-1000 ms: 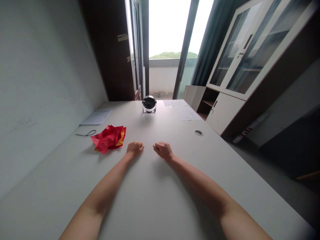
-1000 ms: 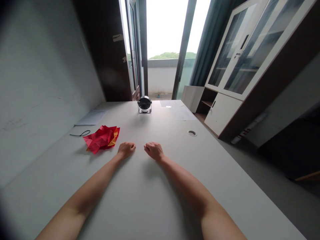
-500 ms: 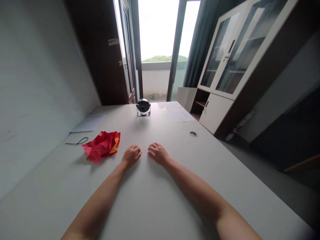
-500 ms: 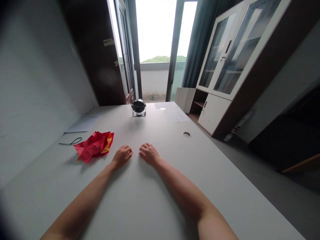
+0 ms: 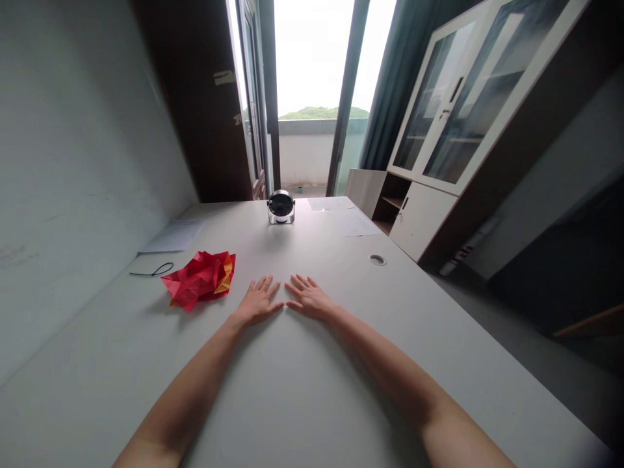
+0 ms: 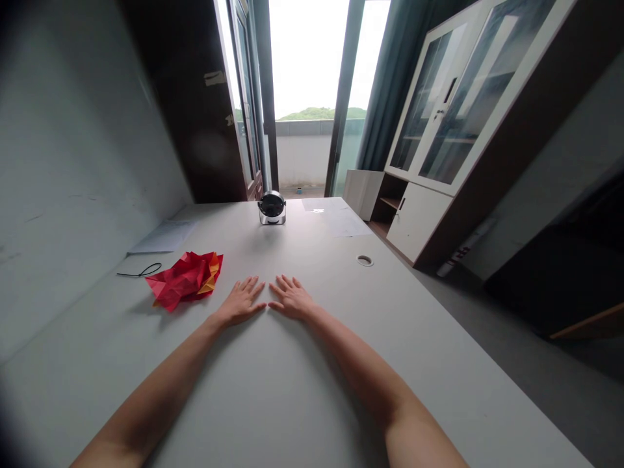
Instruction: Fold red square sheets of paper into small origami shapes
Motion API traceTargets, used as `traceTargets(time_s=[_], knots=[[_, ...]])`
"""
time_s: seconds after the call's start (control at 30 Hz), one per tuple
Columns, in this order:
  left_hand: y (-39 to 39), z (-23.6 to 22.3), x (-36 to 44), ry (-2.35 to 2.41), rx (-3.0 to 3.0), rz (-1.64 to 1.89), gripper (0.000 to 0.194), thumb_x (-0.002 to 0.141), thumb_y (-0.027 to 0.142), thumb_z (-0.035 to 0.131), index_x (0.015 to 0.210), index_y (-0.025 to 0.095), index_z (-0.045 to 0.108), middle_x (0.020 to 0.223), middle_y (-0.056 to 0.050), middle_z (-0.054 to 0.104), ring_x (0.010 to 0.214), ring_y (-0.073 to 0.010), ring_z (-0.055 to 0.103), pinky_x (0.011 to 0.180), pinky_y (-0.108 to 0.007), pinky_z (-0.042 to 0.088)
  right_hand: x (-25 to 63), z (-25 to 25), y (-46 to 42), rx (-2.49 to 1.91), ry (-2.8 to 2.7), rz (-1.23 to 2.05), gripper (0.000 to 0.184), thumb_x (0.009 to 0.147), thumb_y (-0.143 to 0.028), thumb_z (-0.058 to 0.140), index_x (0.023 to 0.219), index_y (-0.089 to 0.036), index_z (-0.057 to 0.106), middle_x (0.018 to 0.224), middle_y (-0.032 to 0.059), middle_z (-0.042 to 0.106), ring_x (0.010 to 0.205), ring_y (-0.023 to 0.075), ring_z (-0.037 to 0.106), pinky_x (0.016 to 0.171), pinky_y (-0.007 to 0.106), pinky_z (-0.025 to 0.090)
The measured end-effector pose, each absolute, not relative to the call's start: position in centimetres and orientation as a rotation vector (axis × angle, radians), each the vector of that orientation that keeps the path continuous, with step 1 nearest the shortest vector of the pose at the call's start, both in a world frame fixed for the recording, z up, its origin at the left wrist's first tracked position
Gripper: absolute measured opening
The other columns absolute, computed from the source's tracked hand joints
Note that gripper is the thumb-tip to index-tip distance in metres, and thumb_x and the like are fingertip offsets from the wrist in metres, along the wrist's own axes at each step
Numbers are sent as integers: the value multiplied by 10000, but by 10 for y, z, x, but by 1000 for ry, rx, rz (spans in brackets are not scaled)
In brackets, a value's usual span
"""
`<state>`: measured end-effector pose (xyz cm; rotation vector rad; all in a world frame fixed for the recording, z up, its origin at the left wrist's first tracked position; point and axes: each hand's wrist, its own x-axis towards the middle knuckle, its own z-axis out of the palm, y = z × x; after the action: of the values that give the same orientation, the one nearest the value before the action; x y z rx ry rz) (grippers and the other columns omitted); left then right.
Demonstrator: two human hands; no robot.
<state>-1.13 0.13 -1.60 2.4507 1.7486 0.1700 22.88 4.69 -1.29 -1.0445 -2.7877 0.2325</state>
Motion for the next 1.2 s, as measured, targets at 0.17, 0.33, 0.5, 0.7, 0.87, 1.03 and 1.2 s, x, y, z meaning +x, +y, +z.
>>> traceTargets(time_s=[0.17, 0.33, 0.5, 0.7, 0.87, 1.03, 1.2], knots=[[1, -14, -10, 1751, 2454, 162, 777, 900, 724, 323, 1554, 309, 252, 1645, -64, 139, 1514, -313, 93, 1199, -515, 72, 228, -14, 49, -1047, -2800, 272, 789, 925, -728, 293, 1559, -260, 262, 1628, 86, 167, 1508, 303, 127, 1213, 484, 94], [2, -15, -10, 1761, 2449, 156, 782, 899, 724, 322, 1555, 304, 249, 1644, -71, 143, 1512, -316, 99, 1195, -522, 77, 228, -12, 49, -1041, -2814, 286, 869, 881, -780, 327, 1562, -246, 255, 1628, 106, 149, 1508, 315, 117, 1211, 494, 90], [2, -16, -10, 1756, 2458, 170, 790, 896, 734, 303, 1558, 308, 235, 1645, -69, 137, 1514, -310, 90, 1195, -521, 74, 228, -12, 48, -1040, -2810, 278, 870, 884, -779, 316, 1564, -241, 247, 1629, 109, 141, 1507, 314, 120, 1212, 493, 82], [2, -15, -12, 1742, 2447, 164, 798, 889, 744, 298, 1556, 310, 240, 1647, -61, 132, 1514, -306, 94, 1200, -510, 62, 227, -13, 47, -1046, -2801, 264, 827, 909, -752, 294, 1561, -245, 257, 1628, 101, 148, 1507, 307, 125, 1214, 489, 78], [3, -14, -11, 1736, 2437, 168, 789, 889, 738, 318, 1551, 314, 257, 1647, -54, 133, 1516, -305, 85, 1202, -508, 53, 227, -12, 47, -1049, -2785, 255, 793, 921, -726, 320, 1555, -251, 279, 1622, 94, 168, 1502, 318, 150, 1211, 501, 97], [3, -14, -11, 1752, 2420, 176, 773, 892, 729, 329, 1548, 325, 260, 1646, -43, 144, 1515, -296, 97, 1204, -498, 63, 229, -12, 48, -1051, -2793, 273, 756, 934, -704, 325, 1546, -261, 305, 1621, 85, 182, 1501, 312, 158, 1211, 496, 114], [2, -14, -10, 1755, 2421, 193, 741, 904, 704, 341, 1540, 329, 281, 1642, -44, 164, 1511, -298, 118, 1201, -508, 82, 230, -12, 47, -1040, -2785, 258, 737, 941, -683, 342, 1540, -256, 322, 1618, 91, 199, 1499, 311, 169, 1211, 499, 116]])
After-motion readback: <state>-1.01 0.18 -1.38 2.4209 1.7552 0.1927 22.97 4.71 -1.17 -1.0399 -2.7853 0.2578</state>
